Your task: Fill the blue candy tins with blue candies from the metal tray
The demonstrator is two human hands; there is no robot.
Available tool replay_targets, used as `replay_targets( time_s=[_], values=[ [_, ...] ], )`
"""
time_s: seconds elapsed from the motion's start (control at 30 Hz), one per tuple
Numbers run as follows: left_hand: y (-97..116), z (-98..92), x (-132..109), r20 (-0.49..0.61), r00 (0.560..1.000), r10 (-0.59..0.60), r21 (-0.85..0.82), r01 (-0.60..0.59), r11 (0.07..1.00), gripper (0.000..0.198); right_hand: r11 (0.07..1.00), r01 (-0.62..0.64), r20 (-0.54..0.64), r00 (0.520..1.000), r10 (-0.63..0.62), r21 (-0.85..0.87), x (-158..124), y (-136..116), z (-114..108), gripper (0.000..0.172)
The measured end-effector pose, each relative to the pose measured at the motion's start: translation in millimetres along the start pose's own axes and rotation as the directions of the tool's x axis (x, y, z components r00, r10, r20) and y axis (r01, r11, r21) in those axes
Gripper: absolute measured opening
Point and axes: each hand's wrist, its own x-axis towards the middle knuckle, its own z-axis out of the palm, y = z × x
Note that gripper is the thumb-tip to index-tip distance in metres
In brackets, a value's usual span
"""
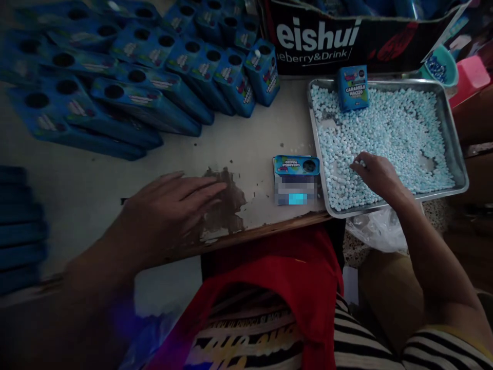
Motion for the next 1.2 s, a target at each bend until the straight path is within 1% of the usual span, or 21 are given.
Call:
replay_targets(
  time_s=[0.07,0.1,0.17,0.23,0.3,0.37,0.47,0.5,0.57,0.63,0.7,0.77,0.8,0.83,0.87,0.9,0.93,1.0,1.07,1.13,1.2],
  values=[
    [10,-1.3,13,0.037,0.999,0.01,-0.032,-0.009,0.999,0.04,0.951,-0.101,0.1,0.992,0.075,0.291,-3,-3,0,0.037],
    [14,-1.9,17,0.055,0.998,0.015,-0.04,-0.013,0.999,0.039,0.865,-0.166,0.154,0.983,0.104,0.473,-4,-3,0,0.042],
    [16,-2.3,22,0.085,0.996,0.023,-0.052,-0.018,0.998,0.038,0.61,-0.27,0.23,0.962,0.146,0.745,-5,-3,0,0.053],
    [17,-1.6,24,0.103,0.994,0.021,-0.103,-0.01,0.995,0.035,0.421,-0.332,0.274,0.942,0.193,0.844,-5,-2,4,0.057],
    [19,0.1,27,0.101,0.995,-0.007,-0.2,0.027,0.979,0.033,0.346,-0.374,0.305,0.922,0.237,0.861,-6,-2,8,0.054],
    [26,3.2,34,0.08,0.993,-0.084,-0.315,0.105,0.943,0.037,0.368,-0.361,0.277,0.925,0.262,0.857,-6,-5,14,0.05],
    [45,13.9,58,0.065,0.962,-0.266,-0.453,0.266,0.851,0.063,0.526,-0.226,0.117,0.966,0.232,0.82,-4,-14,20,0.042],
    [52,19.6,69,0.059,0.949,-0.309,-0.492,0.297,0.819,0.07,0.569,-0.175,0.069,0.977,0.204,0.803,-3,-18,22,0.039],
    [65,32.6,92,0.04,0.945,-0.325,-0.567,0.29,0.771,0.076,0.598,-0.097,0.007,0.988,0.151,0.795,0,-27,25,0.035],
    [75,44.9,112,0.01,0.96,-0.281,-0.63,0.224,0.744,0.076,0.608,-0.041,-0.038,0.992,0.117,0.793,3,-32,27,0.032],
    [81,53.9,126,-0.017,0.968,-0.249,-0.677,0.172,0.715,0.076,0.724,0.019,-0.101,0.992,0.071,0.689,6,-32,28,0.028],
    [83,59.0,131,-0.023,0.964,-0.264,-0.72,0.167,0.673,0.076,0.901,0.105,-0.169,0.985,-0.036,0.421,7,-30,29,0.023],
    [83,60.1,132,-0.009,0.961,-0.277,-0.742,0.179,0.646,0.071,0.952,0.156,-0.191,0.976,-0.106,0.265,6,-29,29,0.021],
    [83,60.2,132,0.017,0.958,-0.285,-0.76,0.197,0.619,0.063,0.968,0.203,-0.203,0.964,-0.171,0.149,5,-28,29,0.02],
    [82,58.8,133,0.042,0.957,-0.288,-0.771,0.214,0.6,0.054,0.966,0.239,-0.212,0.953,-0.214,0.099,3,-29,31,0.02],
    [81,55.9,133,0.053,0.958,-0.281,-0.772,0.218,0.597,0.046,0.958,0.259,-0.231,0.946,-0.226,0.123,1,-31,32,0.021],
    [82,51.1,135,0.045,0.964,-0.261,-0.758,0.203,0.62,0.038,0.942,0.259,-0.255,0.945,-0.202,0.214,-1,-34,36,0.023],
    [86,36.1,142,-0.036,0.984,-0.174,-0.665,0.107,0.739,0.027,0.831,0.205,-0.262,0.962,-0.075,0.517,-6,-44,45,0.029],
    [94,17.4,153,-0.138,0.989,-0.045,-0.492,-0.029,0.87,0.022,0.586,0.077,-0.124,0.991,0.041,0.807,-10,-54,58,0.04],
    [105,2.0,166,-0.192,0.979,0.07,-0.335,-0.133,0.933,0.028,0.32,-0.079,0.072,0.997,0.033,0.944,-11,-63,72,0.051],
    [113,-4.2,178,-0.189,0.97,0.151,-0.277,-0.2,0.94,0.034,0.134,-0.172,0.176,0.984,-0.017,0.976,-9,-69,83,0.055]
  ],
)
